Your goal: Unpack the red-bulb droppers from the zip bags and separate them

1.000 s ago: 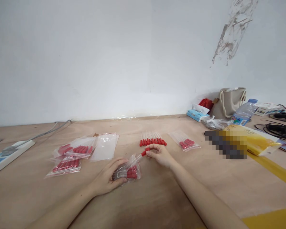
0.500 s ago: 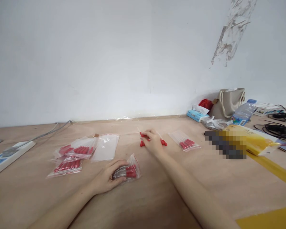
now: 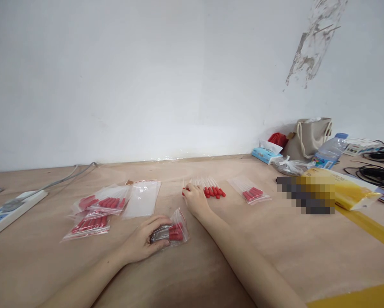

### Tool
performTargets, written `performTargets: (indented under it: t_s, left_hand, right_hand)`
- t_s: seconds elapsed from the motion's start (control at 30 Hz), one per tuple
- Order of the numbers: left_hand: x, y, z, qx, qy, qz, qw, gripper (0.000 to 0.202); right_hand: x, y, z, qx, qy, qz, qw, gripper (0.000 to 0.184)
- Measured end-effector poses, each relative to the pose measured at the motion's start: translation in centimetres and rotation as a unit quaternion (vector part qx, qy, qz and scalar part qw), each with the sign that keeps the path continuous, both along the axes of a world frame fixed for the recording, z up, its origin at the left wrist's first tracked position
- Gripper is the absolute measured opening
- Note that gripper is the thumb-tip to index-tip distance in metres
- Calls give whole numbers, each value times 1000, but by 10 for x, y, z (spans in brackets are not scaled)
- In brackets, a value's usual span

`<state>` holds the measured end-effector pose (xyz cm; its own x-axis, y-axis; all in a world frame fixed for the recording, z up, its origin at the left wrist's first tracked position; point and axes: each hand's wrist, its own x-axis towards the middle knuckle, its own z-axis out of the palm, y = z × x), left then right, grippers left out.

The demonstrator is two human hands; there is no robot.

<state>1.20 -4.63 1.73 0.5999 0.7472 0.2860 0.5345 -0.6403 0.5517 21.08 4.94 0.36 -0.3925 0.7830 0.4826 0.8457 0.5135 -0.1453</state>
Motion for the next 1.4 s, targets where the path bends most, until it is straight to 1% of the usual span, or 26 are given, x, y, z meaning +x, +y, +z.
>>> performTargets:
  t_s: [0.13,0.3,0.43,0.53,0.63,0.73,0.8,0.9,0.97,1.03,1.1,1.17,1.23,1.33,1.4]
  left_hand:
    - [0,-1,1,1,0,3,1000,38]
    - [1,-2,2,-5,-1,1,1000,37]
    - [1,-2,2,-13,-1,5,1000,38]
    - [1,-2,2,-12,-1,2,1000,38]
    - [1,-1,1,-10,-3,2,1000,38]
    - [1,-1,1,-10,-3,4,1000,36]
    - [1,-1,1,-10,0,4,1000,36]
    - [-1,-2,-1,-12,8,9,1000,40]
    - [-2,-2,-2,-14,13,22,1000,43]
    - [-2,-1,-4,-13,18,35,999,46]
    - [-2,0,-3,-9,28,39,999,48]
    - [-1,1,0,-6,48,27,998,50]
    - [0,1,4,1,77,12,997,52]
    - [2,-3,7,5,117,6,993,53]
    - [2,-6,6,10,133,7,991,51]
  right_hand:
    - [2,-2,0,0,-14,3,1000,10]
    - [6,-7,2,8,-29,-18,999,11]
    - [7,-8,1,21,-20,-12,999,11]
    - [7,-6,-2,36,-8,-1,999,17]
    - [6,-3,-5,34,-2,18,999,24]
    - [6,-3,-5,35,-3,24,999,25]
    - [5,-6,-3,43,14,19,999,22]
    - [7,-14,2,49,91,8,995,19]
    - [11,-24,4,27,153,8,988,14]
    - [18,-35,5,-23,183,32,982,8]
    - [26,-45,6,-81,174,77,978,4]
    - [31,-54,7,-125,146,125,973,6]
    - [33,-59,8,-154,118,162,967,9]
    - [31,-64,9,-177,93,189,961,13]
    - [29,-66,10,-187,90,195,959,16]
